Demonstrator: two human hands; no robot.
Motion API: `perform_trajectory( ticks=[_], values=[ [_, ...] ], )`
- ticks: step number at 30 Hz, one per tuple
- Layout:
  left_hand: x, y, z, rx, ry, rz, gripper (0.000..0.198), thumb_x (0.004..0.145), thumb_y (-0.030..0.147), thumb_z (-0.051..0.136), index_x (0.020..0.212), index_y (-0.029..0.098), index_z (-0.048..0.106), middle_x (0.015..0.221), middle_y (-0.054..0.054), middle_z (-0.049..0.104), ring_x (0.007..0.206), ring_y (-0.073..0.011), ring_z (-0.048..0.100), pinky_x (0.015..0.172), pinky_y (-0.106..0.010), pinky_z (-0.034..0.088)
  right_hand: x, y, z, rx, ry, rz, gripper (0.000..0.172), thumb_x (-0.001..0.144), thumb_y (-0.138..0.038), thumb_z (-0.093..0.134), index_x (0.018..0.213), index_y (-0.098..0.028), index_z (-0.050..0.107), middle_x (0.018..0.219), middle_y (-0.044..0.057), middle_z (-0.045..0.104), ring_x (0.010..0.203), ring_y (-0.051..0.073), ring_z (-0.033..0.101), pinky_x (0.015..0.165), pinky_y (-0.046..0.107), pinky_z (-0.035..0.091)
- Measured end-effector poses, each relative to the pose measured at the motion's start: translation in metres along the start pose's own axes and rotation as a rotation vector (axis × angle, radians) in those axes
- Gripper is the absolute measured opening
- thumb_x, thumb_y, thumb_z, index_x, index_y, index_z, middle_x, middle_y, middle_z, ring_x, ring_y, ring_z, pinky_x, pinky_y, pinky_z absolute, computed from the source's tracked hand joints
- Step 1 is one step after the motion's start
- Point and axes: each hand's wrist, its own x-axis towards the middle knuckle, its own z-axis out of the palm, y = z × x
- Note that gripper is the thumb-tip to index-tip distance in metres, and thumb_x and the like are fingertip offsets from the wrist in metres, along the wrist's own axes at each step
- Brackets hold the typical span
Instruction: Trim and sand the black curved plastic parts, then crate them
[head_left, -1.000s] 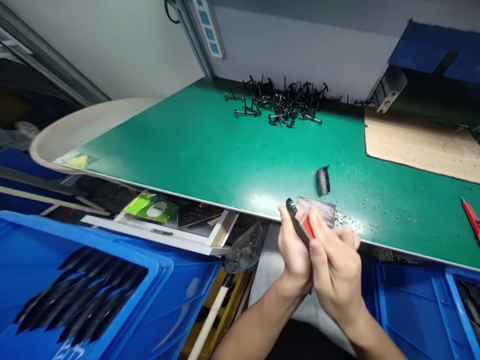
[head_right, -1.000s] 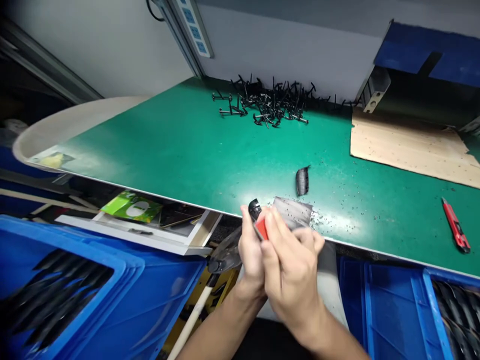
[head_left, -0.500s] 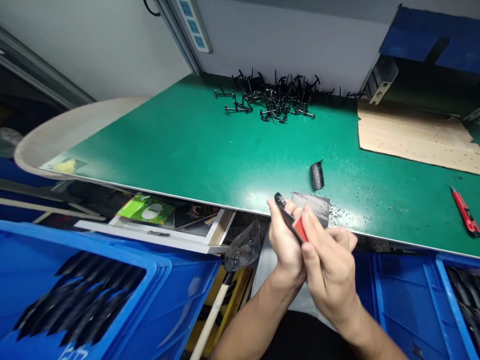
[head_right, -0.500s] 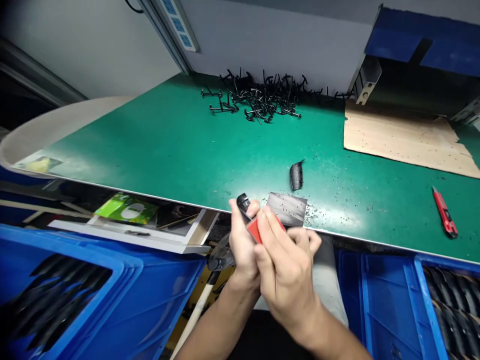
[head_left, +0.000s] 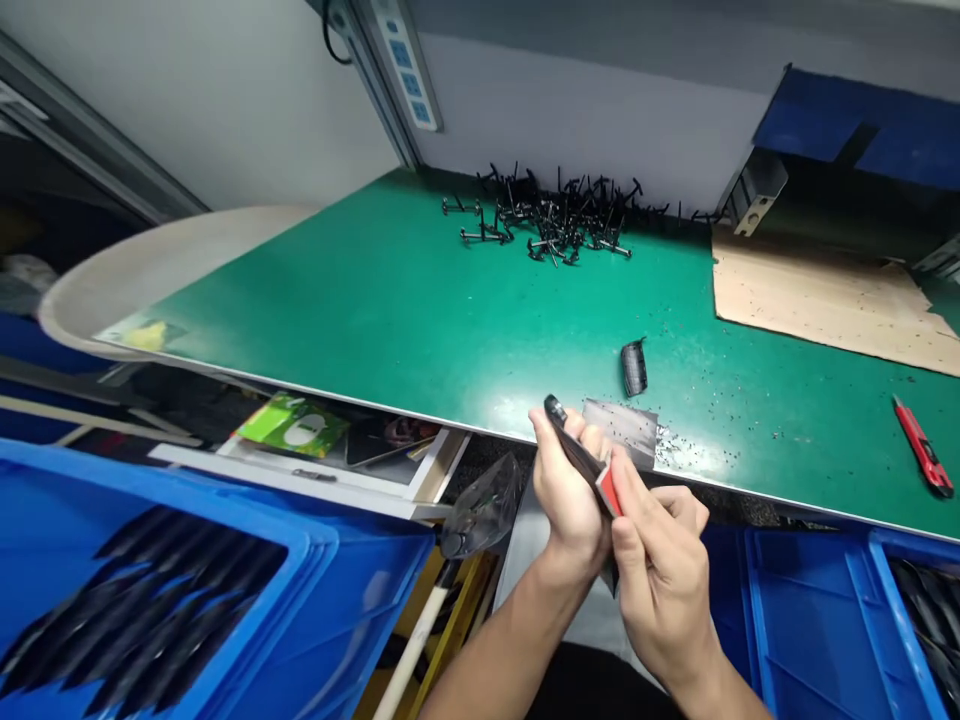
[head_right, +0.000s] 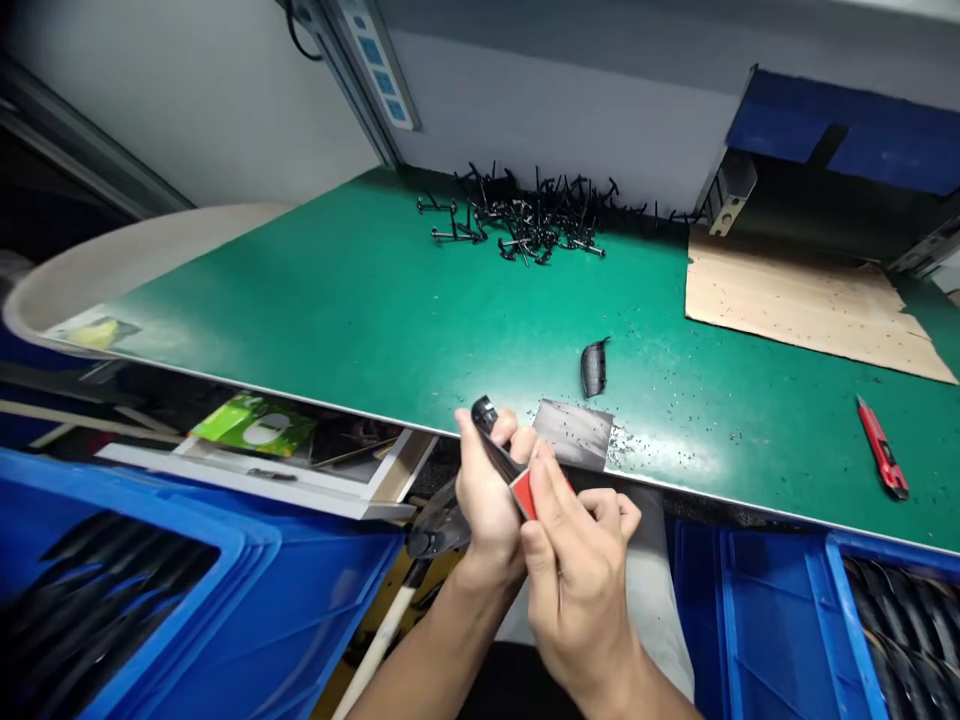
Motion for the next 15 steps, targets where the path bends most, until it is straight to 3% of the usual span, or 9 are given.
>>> perform_trajectory(
  ticks=[4,7,12,15],
  values=[
    [0.002,0.005,0.002,0.022,0.022,-0.025,0.05,0.101,0.054,0.04,0.065,0.021,0.032,0.052,0.006,0.029,0.043,-0.0081,0.034,0.044,-0.019,0.035,-0.006,-0.002,-0.002,0.014,-0.033,-0.016,0.045,0.107,-0.023,0.042,0.152,-0.025,0.044,0.144,0.006,0.056,0.091,0.022,0.056,0.081,0.041,0.036],
    [0.009,0.011,0.004,-0.083,-0.021,-0.098,0.051,0.104,0.052,0.031,0.064,0.021,0.03,0.046,0.009,0.012,0.035,-0.0075,0.015,0.036,-0.02,0.019,-0.017,0.0,-0.013,0.039,-0.061,0.002,0.047,0.107,-0.021,0.041,0.154,-0.026,0.041,0.142,0.006,0.057,0.09,0.02,0.056,0.079,0.039,0.038],
    [0.006,0.018,0.009,-0.163,-0.192,-0.213,0.049,0.107,0.038,0.02,0.064,0.02,0.033,0.044,0.009,0.01,0.034,-0.0075,0.008,0.036,-0.021,0.016,-0.014,0.022,-0.041,-0.009,0.312,0.119,0.043,0.105,-0.026,0.048,0.148,-0.028,0.05,0.14,0.007,0.059,0.104,0.026,0.058,0.084,0.042,0.045],
    [-0.002,0.017,0.007,-0.146,-0.236,-0.235,0.046,0.106,0.032,0.017,0.065,0.02,0.033,0.044,0.009,0.011,0.034,-0.0079,0.007,0.037,-0.02,0.017,0.001,0.052,-0.054,-0.169,0.411,0.165,0.04,0.104,-0.029,0.049,0.143,-0.023,0.055,0.141,0.01,0.058,0.113,0.029,0.057,0.093,0.047,0.045]
  ],
)
